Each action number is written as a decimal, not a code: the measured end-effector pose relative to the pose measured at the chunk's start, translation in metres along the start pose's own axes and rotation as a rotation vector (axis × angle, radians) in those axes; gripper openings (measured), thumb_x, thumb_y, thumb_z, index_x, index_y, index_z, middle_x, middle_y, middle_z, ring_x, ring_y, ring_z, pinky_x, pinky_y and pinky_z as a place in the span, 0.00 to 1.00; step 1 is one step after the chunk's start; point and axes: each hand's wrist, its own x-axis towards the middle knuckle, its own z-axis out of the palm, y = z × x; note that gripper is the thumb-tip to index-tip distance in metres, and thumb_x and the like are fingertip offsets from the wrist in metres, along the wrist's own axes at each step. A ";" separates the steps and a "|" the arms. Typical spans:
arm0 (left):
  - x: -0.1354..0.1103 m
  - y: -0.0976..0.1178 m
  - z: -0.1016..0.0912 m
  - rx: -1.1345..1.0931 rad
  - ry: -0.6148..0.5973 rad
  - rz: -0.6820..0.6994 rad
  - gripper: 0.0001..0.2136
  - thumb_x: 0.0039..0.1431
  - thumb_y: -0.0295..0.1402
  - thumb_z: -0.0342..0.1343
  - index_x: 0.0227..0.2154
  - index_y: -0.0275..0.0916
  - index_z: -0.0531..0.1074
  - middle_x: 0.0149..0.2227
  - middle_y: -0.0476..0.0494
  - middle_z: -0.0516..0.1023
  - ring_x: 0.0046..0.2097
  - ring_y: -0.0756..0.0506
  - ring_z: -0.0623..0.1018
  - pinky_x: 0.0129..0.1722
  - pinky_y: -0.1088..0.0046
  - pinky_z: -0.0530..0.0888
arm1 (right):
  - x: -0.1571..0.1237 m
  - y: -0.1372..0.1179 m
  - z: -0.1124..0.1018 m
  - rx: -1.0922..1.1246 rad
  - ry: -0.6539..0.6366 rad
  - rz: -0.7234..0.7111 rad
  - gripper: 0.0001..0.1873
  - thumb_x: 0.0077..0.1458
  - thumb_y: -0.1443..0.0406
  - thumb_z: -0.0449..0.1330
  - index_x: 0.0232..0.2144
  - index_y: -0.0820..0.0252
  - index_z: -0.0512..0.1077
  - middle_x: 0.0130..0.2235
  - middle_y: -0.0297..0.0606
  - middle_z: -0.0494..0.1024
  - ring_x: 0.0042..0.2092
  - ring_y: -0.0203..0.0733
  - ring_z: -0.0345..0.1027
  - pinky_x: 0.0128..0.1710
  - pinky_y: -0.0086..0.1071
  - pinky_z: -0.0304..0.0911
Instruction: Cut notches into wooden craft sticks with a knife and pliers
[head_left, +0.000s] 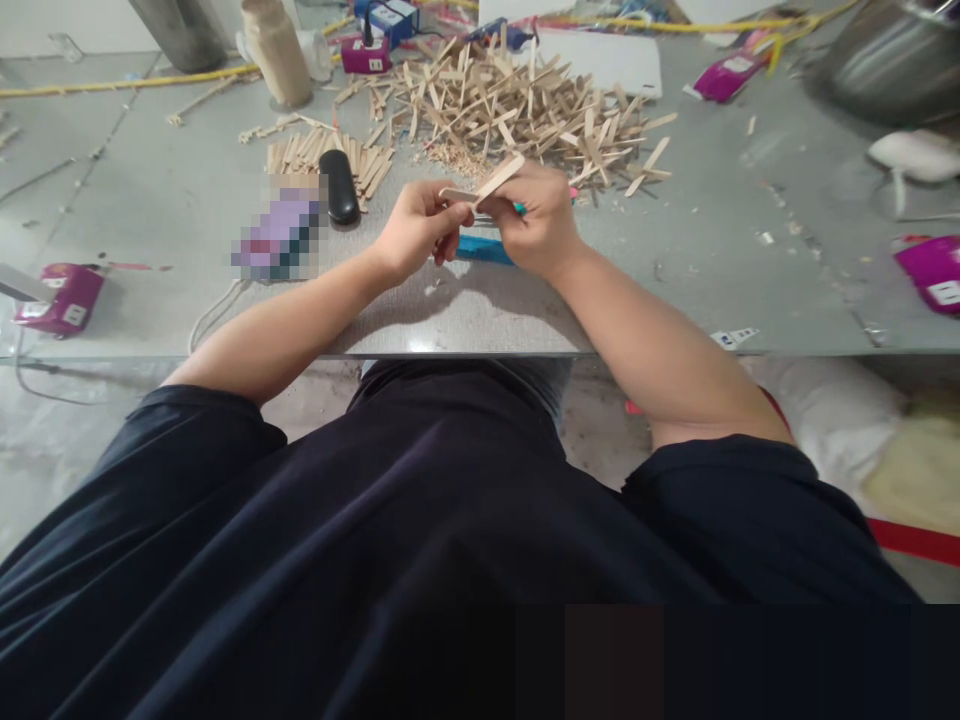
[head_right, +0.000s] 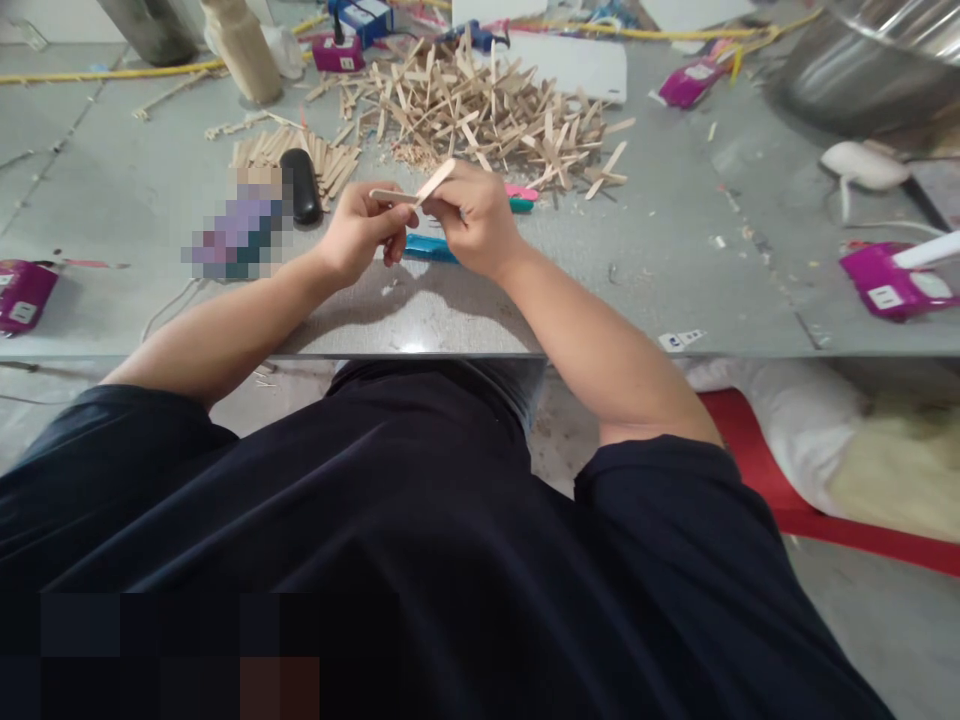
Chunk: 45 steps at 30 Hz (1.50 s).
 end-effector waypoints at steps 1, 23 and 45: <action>0.000 0.000 0.000 -0.014 -0.012 -0.014 0.17 0.80 0.31 0.63 0.30 0.40 0.72 0.21 0.56 0.69 0.21 0.55 0.69 0.26 0.78 0.67 | -0.001 -0.001 0.000 -0.010 0.000 -0.005 0.28 0.70 0.33 0.59 0.30 0.40 0.78 0.46 0.50 0.88 0.56 0.68 0.81 0.61 0.65 0.79; 0.001 0.000 -0.002 -0.039 0.057 0.069 0.17 0.85 0.36 0.59 0.33 0.43 0.70 0.24 0.52 0.74 0.25 0.53 0.71 0.31 0.71 0.68 | 0.015 0.044 -0.011 -0.027 0.127 0.014 0.29 0.65 0.30 0.64 0.29 0.42 0.73 0.35 0.42 0.83 0.42 0.58 0.73 0.50 0.58 0.71; 0.008 -0.005 0.006 0.062 0.269 0.061 0.15 0.85 0.25 0.56 0.36 0.43 0.68 0.28 0.55 0.84 0.21 0.58 0.73 0.26 0.80 0.68 | 0.001 0.013 0.011 0.019 0.178 0.118 0.51 0.63 0.14 0.41 0.43 0.46 0.76 0.30 0.38 0.73 0.36 0.54 0.74 0.45 0.56 0.75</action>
